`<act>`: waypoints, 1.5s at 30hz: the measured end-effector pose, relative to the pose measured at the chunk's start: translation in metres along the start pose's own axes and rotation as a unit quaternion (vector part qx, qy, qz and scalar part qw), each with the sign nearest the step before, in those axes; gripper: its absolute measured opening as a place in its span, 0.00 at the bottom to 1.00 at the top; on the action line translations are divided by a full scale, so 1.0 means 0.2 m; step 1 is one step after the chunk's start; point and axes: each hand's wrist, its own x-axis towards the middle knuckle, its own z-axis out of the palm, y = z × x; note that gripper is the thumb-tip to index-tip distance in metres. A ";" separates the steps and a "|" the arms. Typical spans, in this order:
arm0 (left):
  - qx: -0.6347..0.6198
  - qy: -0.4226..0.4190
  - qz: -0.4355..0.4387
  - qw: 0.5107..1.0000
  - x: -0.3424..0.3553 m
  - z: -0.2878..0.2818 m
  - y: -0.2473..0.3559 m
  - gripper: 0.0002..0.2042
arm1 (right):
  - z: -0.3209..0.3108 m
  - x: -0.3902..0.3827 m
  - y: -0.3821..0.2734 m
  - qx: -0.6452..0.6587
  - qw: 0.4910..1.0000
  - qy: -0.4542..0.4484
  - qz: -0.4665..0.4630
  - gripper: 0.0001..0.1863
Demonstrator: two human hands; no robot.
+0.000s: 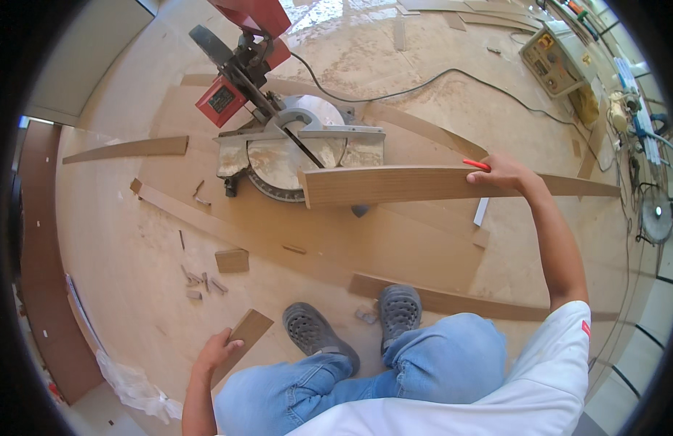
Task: The person measures a length of floor trim against a wall, carries it to a miter saw, and performs several angled cuts. They then return to the wall to check the fit of the cut pieces against the baseboard area.
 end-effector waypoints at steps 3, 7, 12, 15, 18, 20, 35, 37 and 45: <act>-0.019 -0.010 -0.025 0.999 -0.02 -0.01 -0.01 0.21 | -0.03 -0.08 -0.05 -0.019 0.999 -0.027 0.026 0.42; -0.018 -0.022 -0.021 0.999 0.04 -0.03 0.01 0.22 | -0.01 -0.10 -0.02 -0.021 0.999 -0.027 0.020 0.43; 0.022 -0.002 0.012 1.000 0.22 0.01 0.03 0.23 | 0.06 -0.03 -0.03 -0.027 0.998 -0.042 0.043 0.47; 0.034 0.023 0.050 0.998 0.36 0.05 0.05 0.23 | 0.11 0.05 0.01 -0.076 0.993 -0.040 0.075 0.48; 0.026 0.039 0.067 0.997 0.45 0.08 0.07 0.24 | 0.18 0.16 0.06 -0.049 0.997 -0.009 0.064 0.50; 0.015 0.052 0.084 0.995 0.48 0.07 0.09 0.23 | 0.20 0.22 0.06 -0.009 0.999 0.010 0.047 0.49; 0.021 0.137 0.136 0.981 0.25 -0.28 0.44 0.26 | 0.33 0.46 0.10 -0.023 0.997 -0.008 0.067 0.43; 0.028 0.147 0.150 0.977 0.27 -0.32 0.46 0.24 | 0.36 0.45 0.14 -0.028 0.997 -0.014 0.076 0.44; 0.090 0.347 0.355 0.863 0.70 -0.64 0.44 0.13 | 0.53 0.29 0.18 -0.013 0.995 -0.088 0.054 0.44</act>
